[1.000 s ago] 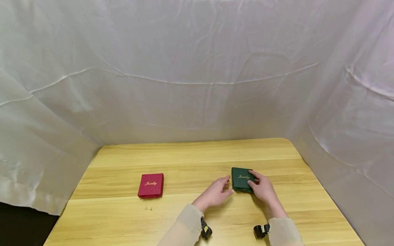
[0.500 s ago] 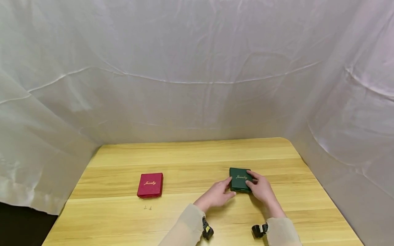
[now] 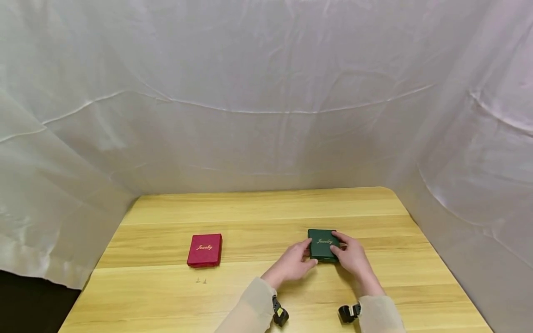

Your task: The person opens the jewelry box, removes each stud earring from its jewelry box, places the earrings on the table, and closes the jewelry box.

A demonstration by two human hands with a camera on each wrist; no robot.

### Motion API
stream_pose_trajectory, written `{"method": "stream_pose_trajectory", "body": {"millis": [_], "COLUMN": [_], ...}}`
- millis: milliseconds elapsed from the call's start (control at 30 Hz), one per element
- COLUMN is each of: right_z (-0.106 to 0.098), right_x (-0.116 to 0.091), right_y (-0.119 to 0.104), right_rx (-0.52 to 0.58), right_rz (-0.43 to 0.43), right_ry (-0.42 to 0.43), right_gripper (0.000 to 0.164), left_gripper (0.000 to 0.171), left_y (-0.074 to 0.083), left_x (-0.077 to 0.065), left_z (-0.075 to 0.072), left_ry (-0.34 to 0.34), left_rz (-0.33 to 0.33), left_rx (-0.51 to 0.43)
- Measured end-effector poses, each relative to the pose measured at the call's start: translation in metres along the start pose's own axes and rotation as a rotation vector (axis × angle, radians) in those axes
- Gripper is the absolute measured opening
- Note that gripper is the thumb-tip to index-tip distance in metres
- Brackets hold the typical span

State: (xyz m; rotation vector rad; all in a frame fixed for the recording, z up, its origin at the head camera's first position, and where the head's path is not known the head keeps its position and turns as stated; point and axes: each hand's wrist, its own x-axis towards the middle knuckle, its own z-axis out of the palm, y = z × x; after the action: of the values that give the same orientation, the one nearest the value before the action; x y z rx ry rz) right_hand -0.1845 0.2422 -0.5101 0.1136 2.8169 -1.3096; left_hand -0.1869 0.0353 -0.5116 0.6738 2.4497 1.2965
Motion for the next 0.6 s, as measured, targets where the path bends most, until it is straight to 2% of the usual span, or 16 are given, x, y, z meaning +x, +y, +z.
{"method": "stream_pose_trajectory", "body": {"millis": [133, 367, 600], "right_z": [0.004, 0.013, 0.023], "right_x": [-0.001, -0.003, -0.006], "right_y": [-0.004, -0.017, -0.03], "right_rx": [0.022, 0.055, 0.06], "right_rz": [-0.006, -0.028, -0.041], "right_ry": [0.004, -0.004, -0.023], "right_gripper": [0.047, 0.047, 0.047], "left_gripper": [0.062, 0.051, 0.048], "left_y": [-0.003, -0.011, -0.017], "left_x": [-0.003, -0.006, -0.014], "left_z": [-0.003, -0.007, -0.018], "left_ry": [0.047, 0.163, 0.206], "left_rz": [-0.013, -0.006, -0.038], "left_rx": [-0.017, 0.037, -0.052]}}
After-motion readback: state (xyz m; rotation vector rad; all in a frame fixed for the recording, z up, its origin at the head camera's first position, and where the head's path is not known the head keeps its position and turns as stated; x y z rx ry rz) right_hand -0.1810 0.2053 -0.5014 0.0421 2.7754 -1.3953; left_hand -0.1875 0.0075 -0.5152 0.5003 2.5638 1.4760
